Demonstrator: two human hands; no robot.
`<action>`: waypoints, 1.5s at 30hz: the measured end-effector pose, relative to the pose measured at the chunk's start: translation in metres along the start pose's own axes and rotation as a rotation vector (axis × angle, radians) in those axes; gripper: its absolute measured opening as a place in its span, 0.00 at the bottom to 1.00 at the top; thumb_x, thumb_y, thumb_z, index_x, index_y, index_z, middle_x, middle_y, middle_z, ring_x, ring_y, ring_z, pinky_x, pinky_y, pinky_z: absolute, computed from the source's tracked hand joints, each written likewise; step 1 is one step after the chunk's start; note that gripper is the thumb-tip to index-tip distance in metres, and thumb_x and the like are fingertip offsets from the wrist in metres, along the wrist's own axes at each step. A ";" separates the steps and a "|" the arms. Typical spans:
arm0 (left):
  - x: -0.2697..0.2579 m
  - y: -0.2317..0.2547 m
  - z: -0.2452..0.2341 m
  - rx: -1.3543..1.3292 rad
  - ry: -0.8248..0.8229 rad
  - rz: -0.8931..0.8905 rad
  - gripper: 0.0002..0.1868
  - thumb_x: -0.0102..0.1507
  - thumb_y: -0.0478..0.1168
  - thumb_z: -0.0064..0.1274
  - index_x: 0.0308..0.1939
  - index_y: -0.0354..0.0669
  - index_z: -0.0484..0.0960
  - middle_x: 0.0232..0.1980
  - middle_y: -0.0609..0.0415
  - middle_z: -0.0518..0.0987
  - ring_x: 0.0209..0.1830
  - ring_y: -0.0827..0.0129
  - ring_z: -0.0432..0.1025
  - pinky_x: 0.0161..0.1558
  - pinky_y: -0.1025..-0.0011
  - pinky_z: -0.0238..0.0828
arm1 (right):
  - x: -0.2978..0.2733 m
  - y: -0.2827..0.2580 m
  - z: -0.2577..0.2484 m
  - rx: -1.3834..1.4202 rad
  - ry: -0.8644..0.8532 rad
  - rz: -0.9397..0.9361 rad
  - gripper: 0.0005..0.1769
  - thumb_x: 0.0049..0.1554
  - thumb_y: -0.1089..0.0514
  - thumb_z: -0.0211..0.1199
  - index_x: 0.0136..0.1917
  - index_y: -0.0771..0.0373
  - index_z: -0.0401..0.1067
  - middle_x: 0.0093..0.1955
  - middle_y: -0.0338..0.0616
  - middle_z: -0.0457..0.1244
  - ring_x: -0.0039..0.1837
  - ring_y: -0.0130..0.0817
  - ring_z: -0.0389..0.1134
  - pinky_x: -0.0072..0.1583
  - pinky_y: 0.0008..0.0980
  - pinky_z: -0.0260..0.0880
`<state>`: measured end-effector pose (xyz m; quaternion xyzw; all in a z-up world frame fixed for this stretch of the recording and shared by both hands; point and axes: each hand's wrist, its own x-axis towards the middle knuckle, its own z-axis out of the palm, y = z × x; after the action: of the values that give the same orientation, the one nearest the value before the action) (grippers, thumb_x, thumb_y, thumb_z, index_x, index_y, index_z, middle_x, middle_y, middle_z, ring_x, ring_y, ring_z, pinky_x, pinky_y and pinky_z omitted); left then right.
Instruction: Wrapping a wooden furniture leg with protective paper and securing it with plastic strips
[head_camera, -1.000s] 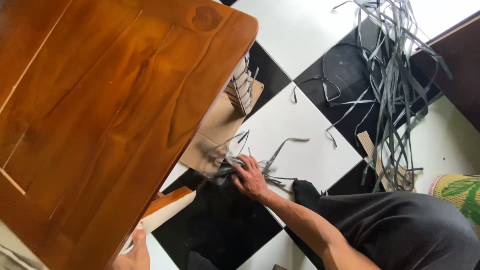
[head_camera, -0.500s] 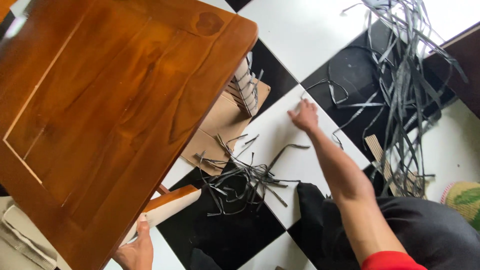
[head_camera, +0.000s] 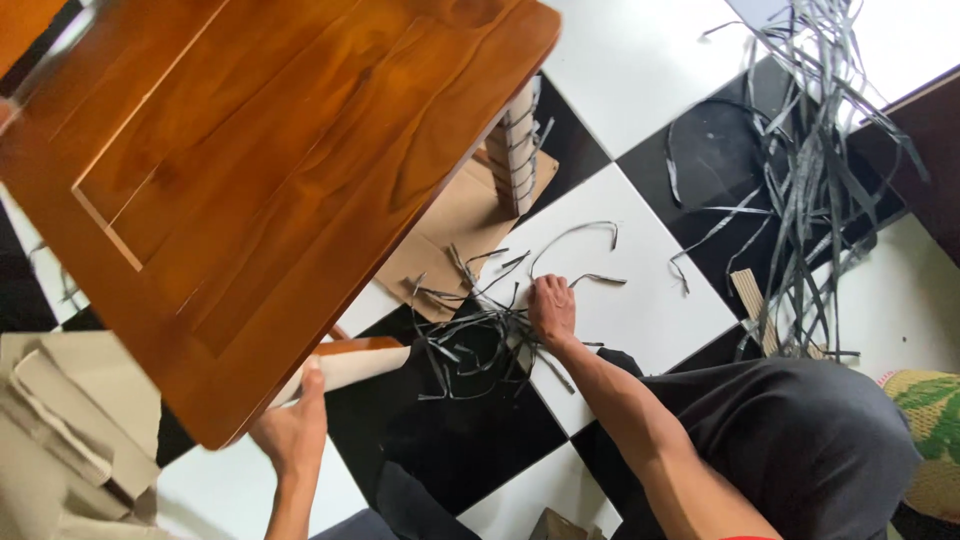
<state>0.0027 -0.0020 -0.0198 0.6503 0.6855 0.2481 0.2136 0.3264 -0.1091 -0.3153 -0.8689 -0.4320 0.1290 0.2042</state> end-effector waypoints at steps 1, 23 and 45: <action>0.002 -0.007 0.002 0.042 -0.024 -0.034 0.33 0.62 0.48 0.61 0.55 0.15 0.74 0.47 0.28 0.79 0.38 0.42 0.78 0.41 0.56 0.78 | -0.002 -0.001 0.003 0.039 0.009 0.042 0.05 0.58 0.58 0.56 0.44 0.61 0.67 0.46 0.49 0.64 0.51 0.45 0.63 0.57 0.43 0.63; -0.003 -0.019 0.025 -0.071 0.269 0.090 0.26 0.45 0.38 0.68 0.45 0.31 0.84 0.39 0.33 0.82 0.44 0.35 0.77 0.40 0.43 0.72 | 0.059 0.042 0.036 0.161 0.099 0.321 0.10 0.60 0.56 0.64 0.54 0.52 0.67 0.48 0.47 0.64 0.55 0.55 0.69 0.57 0.53 0.70; 0.002 0.017 -0.009 -0.179 0.204 -0.024 0.38 0.45 0.49 0.66 0.53 0.36 0.70 0.47 0.44 0.73 0.52 0.41 0.74 0.41 0.36 0.77 | -0.034 -0.316 -0.115 0.554 -0.149 -0.538 0.06 0.54 0.62 0.61 0.36 0.60 0.76 0.25 0.45 0.64 0.32 0.52 0.68 0.39 0.47 0.67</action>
<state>0.0104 -0.0001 -0.0025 0.5919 0.6865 0.3706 0.2026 0.1315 0.0069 -0.0653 -0.6249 -0.6068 0.2454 0.4255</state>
